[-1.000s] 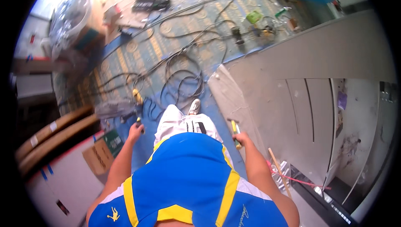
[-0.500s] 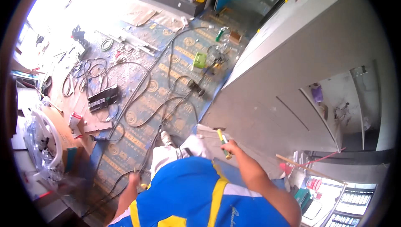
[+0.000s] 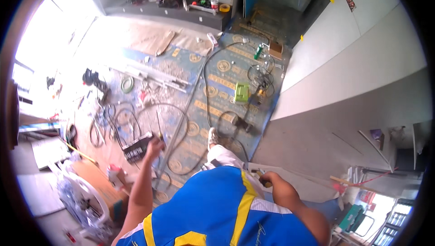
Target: The person works on wiring inside a wall frame, then moves to a workstation to handle wires and components with a pair of pliers before retrieving more items from a toolbox.
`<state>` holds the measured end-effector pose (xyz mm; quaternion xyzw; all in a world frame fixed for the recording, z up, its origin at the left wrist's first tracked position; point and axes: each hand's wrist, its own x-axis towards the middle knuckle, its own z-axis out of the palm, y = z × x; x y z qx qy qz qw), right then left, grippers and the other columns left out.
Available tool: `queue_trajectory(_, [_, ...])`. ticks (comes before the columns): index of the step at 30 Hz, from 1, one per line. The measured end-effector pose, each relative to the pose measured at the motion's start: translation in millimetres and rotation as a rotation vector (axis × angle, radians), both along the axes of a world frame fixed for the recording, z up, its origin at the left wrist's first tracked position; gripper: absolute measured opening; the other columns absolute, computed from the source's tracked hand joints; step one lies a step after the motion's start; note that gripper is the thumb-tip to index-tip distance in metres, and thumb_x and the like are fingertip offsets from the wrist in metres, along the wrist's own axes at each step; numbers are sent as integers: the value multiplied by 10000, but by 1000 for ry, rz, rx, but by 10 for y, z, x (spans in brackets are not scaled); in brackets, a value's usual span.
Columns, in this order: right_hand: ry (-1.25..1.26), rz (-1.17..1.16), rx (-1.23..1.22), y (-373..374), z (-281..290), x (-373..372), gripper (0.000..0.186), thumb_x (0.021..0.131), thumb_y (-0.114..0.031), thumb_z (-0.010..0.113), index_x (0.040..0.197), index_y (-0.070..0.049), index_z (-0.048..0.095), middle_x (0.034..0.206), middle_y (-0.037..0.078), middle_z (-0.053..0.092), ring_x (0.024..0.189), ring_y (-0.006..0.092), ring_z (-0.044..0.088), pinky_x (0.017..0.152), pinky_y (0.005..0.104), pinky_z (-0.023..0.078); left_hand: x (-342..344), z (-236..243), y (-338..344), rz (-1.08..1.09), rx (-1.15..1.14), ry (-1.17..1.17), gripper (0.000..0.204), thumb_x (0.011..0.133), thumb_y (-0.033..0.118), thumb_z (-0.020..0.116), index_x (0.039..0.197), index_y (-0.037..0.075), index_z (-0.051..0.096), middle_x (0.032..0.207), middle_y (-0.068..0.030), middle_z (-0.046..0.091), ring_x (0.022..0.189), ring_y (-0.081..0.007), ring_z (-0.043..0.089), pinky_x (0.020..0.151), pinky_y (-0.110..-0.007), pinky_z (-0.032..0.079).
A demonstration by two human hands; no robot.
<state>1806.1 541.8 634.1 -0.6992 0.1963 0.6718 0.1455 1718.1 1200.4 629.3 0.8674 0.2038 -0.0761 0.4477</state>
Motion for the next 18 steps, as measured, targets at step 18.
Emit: queue_trajectory(18, [-702, -292, 53, 1911, 232, 3764, 397, 666, -249, 779, 870, 73, 669, 771, 117, 696, 675, 203, 663, 609, 376, 533, 1505, -588, 1064, -399, 160, 626, 208, 784, 311, 618, 877, 154, 718, 907, -163, 701, 812, -333, 692, 717, -424, 542])
